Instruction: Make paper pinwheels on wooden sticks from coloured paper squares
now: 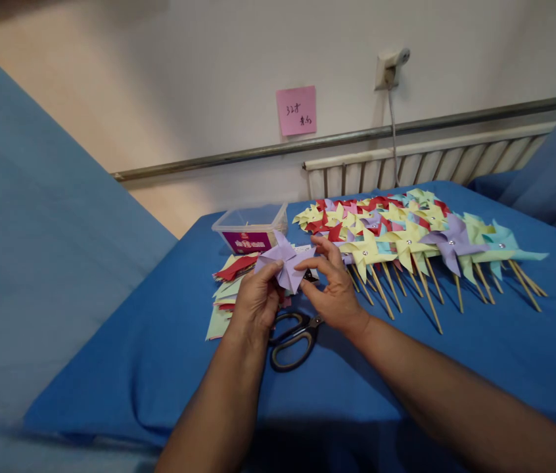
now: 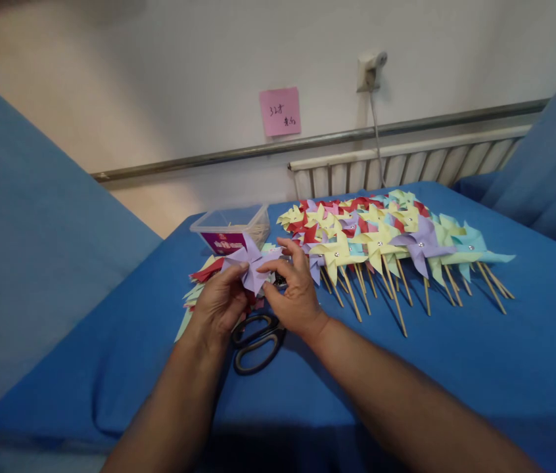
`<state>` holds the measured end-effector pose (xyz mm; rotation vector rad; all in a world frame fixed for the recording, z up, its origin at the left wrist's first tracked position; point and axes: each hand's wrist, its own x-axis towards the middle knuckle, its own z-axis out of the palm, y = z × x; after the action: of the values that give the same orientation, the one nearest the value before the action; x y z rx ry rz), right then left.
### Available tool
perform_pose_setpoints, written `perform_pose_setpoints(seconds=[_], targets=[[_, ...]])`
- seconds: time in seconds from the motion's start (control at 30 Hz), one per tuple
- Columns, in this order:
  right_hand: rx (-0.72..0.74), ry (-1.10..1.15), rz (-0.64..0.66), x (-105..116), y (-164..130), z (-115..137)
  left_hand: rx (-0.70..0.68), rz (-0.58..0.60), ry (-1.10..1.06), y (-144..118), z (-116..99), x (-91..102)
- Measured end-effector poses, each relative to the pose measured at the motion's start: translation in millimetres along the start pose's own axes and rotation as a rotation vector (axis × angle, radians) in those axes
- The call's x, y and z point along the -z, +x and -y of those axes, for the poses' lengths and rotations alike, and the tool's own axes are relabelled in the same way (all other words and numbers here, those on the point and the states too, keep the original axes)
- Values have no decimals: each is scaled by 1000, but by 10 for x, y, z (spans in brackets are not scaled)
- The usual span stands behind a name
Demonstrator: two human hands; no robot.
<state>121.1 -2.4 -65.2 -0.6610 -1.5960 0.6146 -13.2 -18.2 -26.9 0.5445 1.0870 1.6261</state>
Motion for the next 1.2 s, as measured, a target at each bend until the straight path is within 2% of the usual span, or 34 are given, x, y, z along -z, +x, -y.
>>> perform_pose_setpoints(seconds=[0.1,0.3,0.63,1.2], targets=[[5,11,2,3,16,-14,9,30,13,-22,1,-6],[-76,47,-14,10,43,-54,15,93,93,-48,49,4],[-108,-82,-76,21,81,-51,21,80,148,-66,81,-26],[-141,-92,-78,16,82,-65,19,58,231,-73,80,-28]])
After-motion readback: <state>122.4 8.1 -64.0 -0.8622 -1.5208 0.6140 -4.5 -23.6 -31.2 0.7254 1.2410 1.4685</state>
